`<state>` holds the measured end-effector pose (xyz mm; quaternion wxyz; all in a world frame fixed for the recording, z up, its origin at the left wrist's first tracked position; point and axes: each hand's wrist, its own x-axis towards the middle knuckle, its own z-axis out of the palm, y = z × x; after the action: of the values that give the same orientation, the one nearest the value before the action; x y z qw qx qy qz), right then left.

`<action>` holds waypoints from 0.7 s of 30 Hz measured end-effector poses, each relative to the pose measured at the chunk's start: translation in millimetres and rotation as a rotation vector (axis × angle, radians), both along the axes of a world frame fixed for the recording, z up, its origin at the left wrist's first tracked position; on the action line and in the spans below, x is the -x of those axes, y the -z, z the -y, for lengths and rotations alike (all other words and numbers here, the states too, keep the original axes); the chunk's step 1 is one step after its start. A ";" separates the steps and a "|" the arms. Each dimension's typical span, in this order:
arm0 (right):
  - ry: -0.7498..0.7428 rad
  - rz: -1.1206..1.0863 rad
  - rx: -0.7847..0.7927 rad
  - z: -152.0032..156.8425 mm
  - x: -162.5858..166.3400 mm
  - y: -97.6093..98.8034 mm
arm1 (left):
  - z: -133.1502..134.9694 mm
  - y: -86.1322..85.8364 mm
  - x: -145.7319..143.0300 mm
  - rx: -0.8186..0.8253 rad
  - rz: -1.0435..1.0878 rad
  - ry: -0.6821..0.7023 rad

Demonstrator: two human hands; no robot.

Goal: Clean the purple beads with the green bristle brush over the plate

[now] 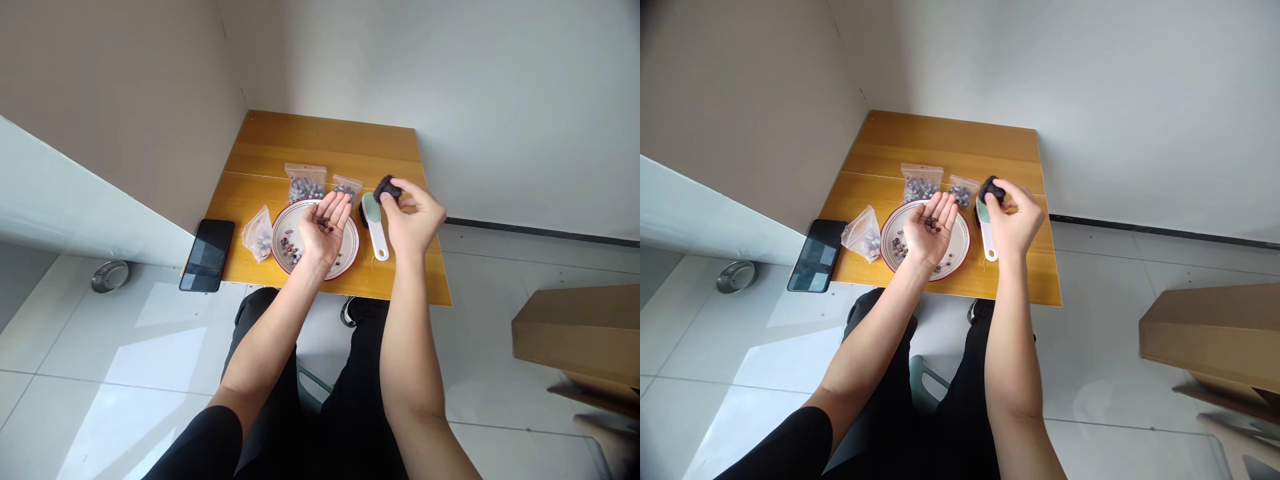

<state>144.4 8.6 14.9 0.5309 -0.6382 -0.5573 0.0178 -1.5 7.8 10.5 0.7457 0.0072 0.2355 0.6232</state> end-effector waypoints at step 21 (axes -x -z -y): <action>-0.027 0.078 0.026 2.8 10.3 -3.2 | 7.3 -51.8 36.1 -0.040 -0.048 -0.031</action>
<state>134.1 5.8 18.1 0.5001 -0.6376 -0.5860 0.0074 -37.5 0.5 62.3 0.7300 0.0333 0.2410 0.6387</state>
